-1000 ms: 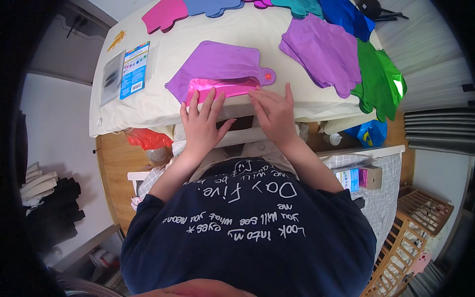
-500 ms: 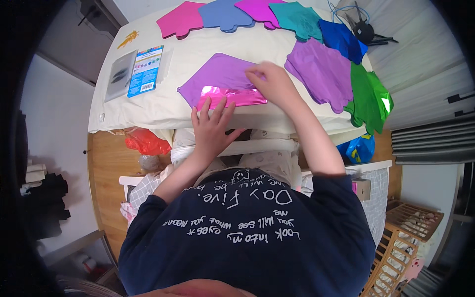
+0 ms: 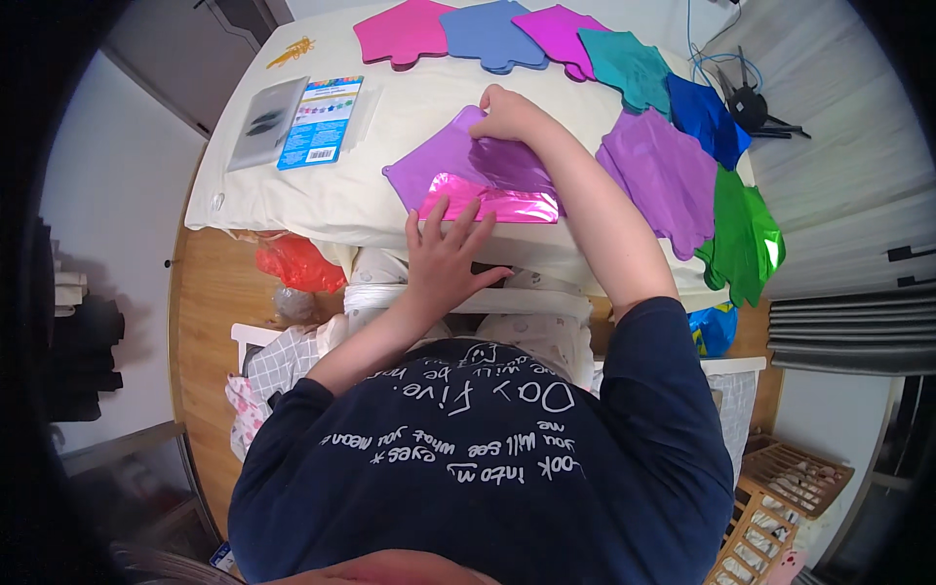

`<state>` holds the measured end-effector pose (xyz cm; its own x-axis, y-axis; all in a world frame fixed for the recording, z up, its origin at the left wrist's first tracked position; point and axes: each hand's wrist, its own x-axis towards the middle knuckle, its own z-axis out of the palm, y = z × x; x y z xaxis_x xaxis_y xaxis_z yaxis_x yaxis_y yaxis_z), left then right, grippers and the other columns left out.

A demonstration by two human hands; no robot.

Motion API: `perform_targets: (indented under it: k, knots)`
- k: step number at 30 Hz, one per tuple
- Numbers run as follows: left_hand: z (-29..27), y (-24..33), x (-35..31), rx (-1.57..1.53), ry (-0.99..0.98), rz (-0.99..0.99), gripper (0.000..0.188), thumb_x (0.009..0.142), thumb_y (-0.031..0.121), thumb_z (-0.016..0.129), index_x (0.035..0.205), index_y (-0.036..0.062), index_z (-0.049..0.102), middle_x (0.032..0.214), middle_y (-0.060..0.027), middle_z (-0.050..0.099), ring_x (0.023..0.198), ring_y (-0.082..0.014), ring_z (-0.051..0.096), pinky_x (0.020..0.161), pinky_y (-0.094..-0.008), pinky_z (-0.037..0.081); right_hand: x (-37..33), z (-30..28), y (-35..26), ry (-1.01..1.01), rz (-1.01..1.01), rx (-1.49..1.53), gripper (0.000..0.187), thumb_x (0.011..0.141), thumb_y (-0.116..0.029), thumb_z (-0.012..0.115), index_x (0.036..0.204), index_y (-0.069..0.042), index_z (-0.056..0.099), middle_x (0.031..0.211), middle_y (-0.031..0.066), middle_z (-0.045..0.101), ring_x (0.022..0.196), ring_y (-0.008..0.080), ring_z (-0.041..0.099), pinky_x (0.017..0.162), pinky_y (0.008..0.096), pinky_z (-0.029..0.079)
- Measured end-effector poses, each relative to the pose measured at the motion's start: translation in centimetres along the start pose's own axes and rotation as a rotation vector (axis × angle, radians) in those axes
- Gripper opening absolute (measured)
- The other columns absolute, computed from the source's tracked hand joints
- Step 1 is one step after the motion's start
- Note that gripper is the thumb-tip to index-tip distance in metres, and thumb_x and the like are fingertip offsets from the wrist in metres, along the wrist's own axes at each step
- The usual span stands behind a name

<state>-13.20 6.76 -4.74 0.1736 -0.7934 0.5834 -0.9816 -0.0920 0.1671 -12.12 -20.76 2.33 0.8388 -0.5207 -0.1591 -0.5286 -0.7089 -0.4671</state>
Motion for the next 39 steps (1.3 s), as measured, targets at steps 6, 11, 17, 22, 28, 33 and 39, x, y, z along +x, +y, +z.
perform_targets:
  k: [6, 11, 17, 22, 28, 33, 39]
  knots:
    - [0.1, 0.0, -0.1, 0.028, -0.024, -0.014, 0.080, 0.075, 0.071, 0.069, 0.138, 0.0213, 0.058, 0.147, -0.0056, 0.050, 0.135, -0.0385, 0.041, 0.105, -0.0682, 0.029, 0.6, -0.4, -0.3, -0.049, 0.027, -0.014, 0.034, 0.075, -0.033, 0.073, 0.092, -0.004, 0.068, 0.086, 0.0138, 0.070, 0.081, 0.0256, 0.067, 0.074, 0.0359, 0.053]
    - [0.4, 0.0, -0.1, 0.020, -0.019, -0.015, 0.080, 0.076, 0.071, 0.069, 0.138, 0.0222, 0.058, 0.147, -0.0056, 0.050, 0.135, -0.0387, 0.041, 0.105, -0.0687, 0.029, 0.3, -1.1, 0.0, -0.011, 0.000, 0.001, 0.024, 0.079, -0.025, 0.070, 0.090, -0.004, 0.072, 0.077, 0.0117, 0.070, 0.074, 0.0222, 0.066, 0.070, 0.0341, 0.053]
    - [0.5, 0.0, 0.0, 0.014, -0.028, -0.010, 0.079, 0.075, 0.070, 0.070, 0.138, 0.0227, 0.058, 0.148, -0.0054, 0.050, 0.135, -0.0388, 0.041, 0.106, -0.0692, 0.028, -0.8, -0.7, 1.8, 0.190, -0.173, 0.097, 0.017, 0.083, -0.015, 0.068, 0.093, -0.002, 0.075, 0.082, 0.0126, 0.073, 0.074, 0.0231, 0.069, 0.071, 0.0352, 0.054]
    - [0.7, -0.2, -0.3, 0.019, -0.037, -0.020, 0.078, 0.075, 0.067, 0.071, 0.138, 0.0236, 0.057, 0.148, -0.0053, 0.049, 0.137, -0.0384, 0.039, 0.106, -0.0693, 0.028, -5.2, 0.4, 0.3, 0.449, -0.422, -0.015, 0.018, 0.086, -0.015, 0.065, 0.098, -0.009, 0.077, 0.091, 0.0140, 0.075, 0.085, 0.0319, 0.071, 0.078, 0.0395, 0.056]
    - [0.9, -0.2, -0.3, 0.026, 0.006, -0.023, 0.078, 0.071, 0.063, 0.075, 0.137, 0.0256, 0.058, 0.149, -0.0072, 0.045, 0.138, -0.0361, 0.036, 0.105, -0.0684, 0.030, -12.5, 3.1, 0.9, 0.516, -0.863, -0.339, 0.029, 0.078, -0.014, 0.072, 0.107, -0.010, 0.074, 0.099, 0.0058, 0.073, 0.093, 0.0243, 0.069, 0.083, 0.0398, 0.056]
    - [1.8, -0.4, -0.7, 0.026, 0.110, 0.008, 0.078, 0.066, 0.058, 0.080, 0.134, 0.0258, 0.060, 0.141, -0.0087, 0.044, 0.130, -0.0324, 0.039, 0.103, -0.0675, 0.032, -13.8, 4.8, 0.5, 0.522, -0.859, -0.329, 0.026, 0.075, -0.015, 0.067, 0.101, -0.011, 0.071, 0.090, 0.0011, 0.068, 0.087, 0.0199, 0.066, 0.082, 0.0357, 0.054]
    - [1.0, -0.1, -0.5, 0.054, 0.049, -0.020, 0.078, 0.064, 0.056, 0.082, 0.133, 0.0255, 0.061, 0.125, -0.0083, 0.044, 0.119, -0.0300, 0.042, 0.104, -0.0662, 0.034, -14.0, 4.9, 0.5, 0.415, -0.792, -0.292, 0.030, 0.075, -0.016, 0.070, 0.104, -0.012, 0.074, 0.101, 0.0022, 0.072, 0.095, 0.0216, 0.068, 0.085, 0.0378, 0.054]
